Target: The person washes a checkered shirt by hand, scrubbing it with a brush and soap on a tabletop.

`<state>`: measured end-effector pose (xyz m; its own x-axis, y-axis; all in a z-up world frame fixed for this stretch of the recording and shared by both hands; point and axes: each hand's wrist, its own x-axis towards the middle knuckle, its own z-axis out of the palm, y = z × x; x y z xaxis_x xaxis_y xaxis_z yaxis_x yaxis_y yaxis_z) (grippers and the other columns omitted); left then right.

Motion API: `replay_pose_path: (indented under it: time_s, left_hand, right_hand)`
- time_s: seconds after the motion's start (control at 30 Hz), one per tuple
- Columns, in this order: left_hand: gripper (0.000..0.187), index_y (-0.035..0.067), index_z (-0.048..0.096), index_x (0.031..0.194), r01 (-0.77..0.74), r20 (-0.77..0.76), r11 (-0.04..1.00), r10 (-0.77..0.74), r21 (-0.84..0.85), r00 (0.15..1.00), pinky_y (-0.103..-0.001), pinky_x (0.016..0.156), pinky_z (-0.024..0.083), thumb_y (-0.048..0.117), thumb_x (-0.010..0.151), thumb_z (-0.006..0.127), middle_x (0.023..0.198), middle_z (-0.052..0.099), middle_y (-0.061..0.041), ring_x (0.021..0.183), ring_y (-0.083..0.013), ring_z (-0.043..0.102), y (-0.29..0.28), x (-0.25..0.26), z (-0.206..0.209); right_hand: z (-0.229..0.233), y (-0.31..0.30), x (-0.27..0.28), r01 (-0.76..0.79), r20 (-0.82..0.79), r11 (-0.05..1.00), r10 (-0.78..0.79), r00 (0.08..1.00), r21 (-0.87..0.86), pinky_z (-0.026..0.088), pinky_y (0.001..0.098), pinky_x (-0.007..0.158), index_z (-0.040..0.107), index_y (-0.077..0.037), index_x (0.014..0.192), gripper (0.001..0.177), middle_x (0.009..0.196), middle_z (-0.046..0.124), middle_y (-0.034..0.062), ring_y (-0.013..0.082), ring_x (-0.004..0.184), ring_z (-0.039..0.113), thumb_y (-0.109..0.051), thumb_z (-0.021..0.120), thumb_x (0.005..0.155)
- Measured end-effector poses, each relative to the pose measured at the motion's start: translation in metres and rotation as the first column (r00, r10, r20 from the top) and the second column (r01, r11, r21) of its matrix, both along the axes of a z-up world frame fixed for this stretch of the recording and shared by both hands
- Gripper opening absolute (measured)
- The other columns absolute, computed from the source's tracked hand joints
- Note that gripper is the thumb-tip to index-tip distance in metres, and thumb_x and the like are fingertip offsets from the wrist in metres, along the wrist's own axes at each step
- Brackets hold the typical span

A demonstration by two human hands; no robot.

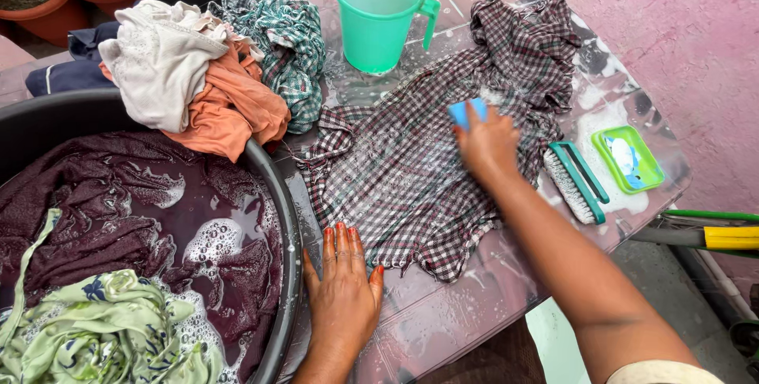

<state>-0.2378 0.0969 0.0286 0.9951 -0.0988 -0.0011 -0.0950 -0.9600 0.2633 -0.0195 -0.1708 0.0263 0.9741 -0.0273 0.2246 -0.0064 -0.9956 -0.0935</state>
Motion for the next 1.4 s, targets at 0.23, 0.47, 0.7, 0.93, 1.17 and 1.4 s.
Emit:
replay_pose_path:
  time_s: [0.23,0.47,0.7,0.93,1.17,1.4]
  left_hand:
    - [0.081,0.001,0.026,0.157,-0.033,-0.134,0.999,0.034,0.009,0.990,-0.067,0.109,0.018,0.046,0.093,0.047,0.168,0.020,-0.017,0.155,-0.0330,0.014,0.001,0.002,0.011]
    - [0.081,0.000,0.026,0.157,-0.020,-0.092,1.000,0.020,0.006,0.996,-0.066,0.111,0.023,0.049,0.096,0.047,0.168,0.021,-0.017,0.155,-0.0338,0.015,0.001,0.002,0.015]
    - [0.062,-0.002,0.051,0.142,-0.099,-0.023,0.960,0.097,-0.262,0.995,-0.059,0.115,0.032,0.045,0.101,0.050,0.154,0.047,-0.021,0.149,-0.0358,0.033,0.009,0.013,0.005]
    - [0.053,0.000,0.067,0.128,0.241,0.366,0.941,-0.143,-0.239,0.920,-0.060,0.110,0.026,0.032,0.086,0.066,0.138,0.060,-0.024,0.132,-0.0429,0.047,-0.014,0.024,0.007]
    - [0.040,0.005,0.069,0.124,0.211,0.369,0.952,-0.118,-0.224,0.922,-0.057,0.111,0.033,0.023,0.089,0.066,0.132,0.065,-0.018,0.130,-0.0363,0.054,-0.012,0.028,0.006]
    - [0.013,0.003,0.067,0.086,0.351,0.228,0.813,-0.273,-0.464,0.934,-0.047,0.084,0.048,0.011,0.075,0.069,0.087,0.065,-0.014,0.090,-0.0340,0.063,0.002,0.024,0.010]
  right_hand:
    - [-0.011,0.105,-0.100,-0.638,0.031,0.760,0.640,0.768,0.125,0.043,0.0542,0.095,0.057,-0.018,0.144,0.054,0.146,0.052,0.0225,0.0375,0.117,0.056,-0.045,0.061,0.097]
    - [0.030,-0.027,0.029,0.138,-0.122,0.989,-0.130,0.984,0.058,0.042,0.0572,0.098,0.053,-0.029,0.148,0.057,0.133,0.059,0.0194,0.0412,0.121,0.053,-0.041,0.068,0.094]
    - [0.002,0.063,-0.070,-0.444,0.062,0.896,0.443,0.894,-0.003,0.047,0.0503,0.098,0.056,-0.021,0.148,0.058,0.137,0.060,0.0118,0.0334,0.122,0.058,-0.013,0.067,0.092]
    - [-0.013,0.054,-0.014,-0.310,0.076,0.946,0.317,0.945,-0.100,0.044,0.0562,0.088,0.051,-0.022,0.149,0.059,0.146,0.050,0.0224,0.0398,0.119,0.055,-0.049,0.055,0.097]
    - [-0.007,-0.008,0.063,0.123,-0.001,0.990,-0.124,0.992,-0.062,0.038,0.0675,0.090,0.049,-0.020,0.149,0.052,0.144,0.048,0.0287,0.0507,0.123,0.049,-0.045,0.052,0.103]
    - [-0.010,0.126,-0.073,-0.726,0.161,0.682,0.729,0.665,-0.089,0.047,0.0508,0.080,0.059,-0.028,0.141,0.052,0.138,0.055,0.0287,0.0361,0.107,0.061,-0.033,0.068,0.090]
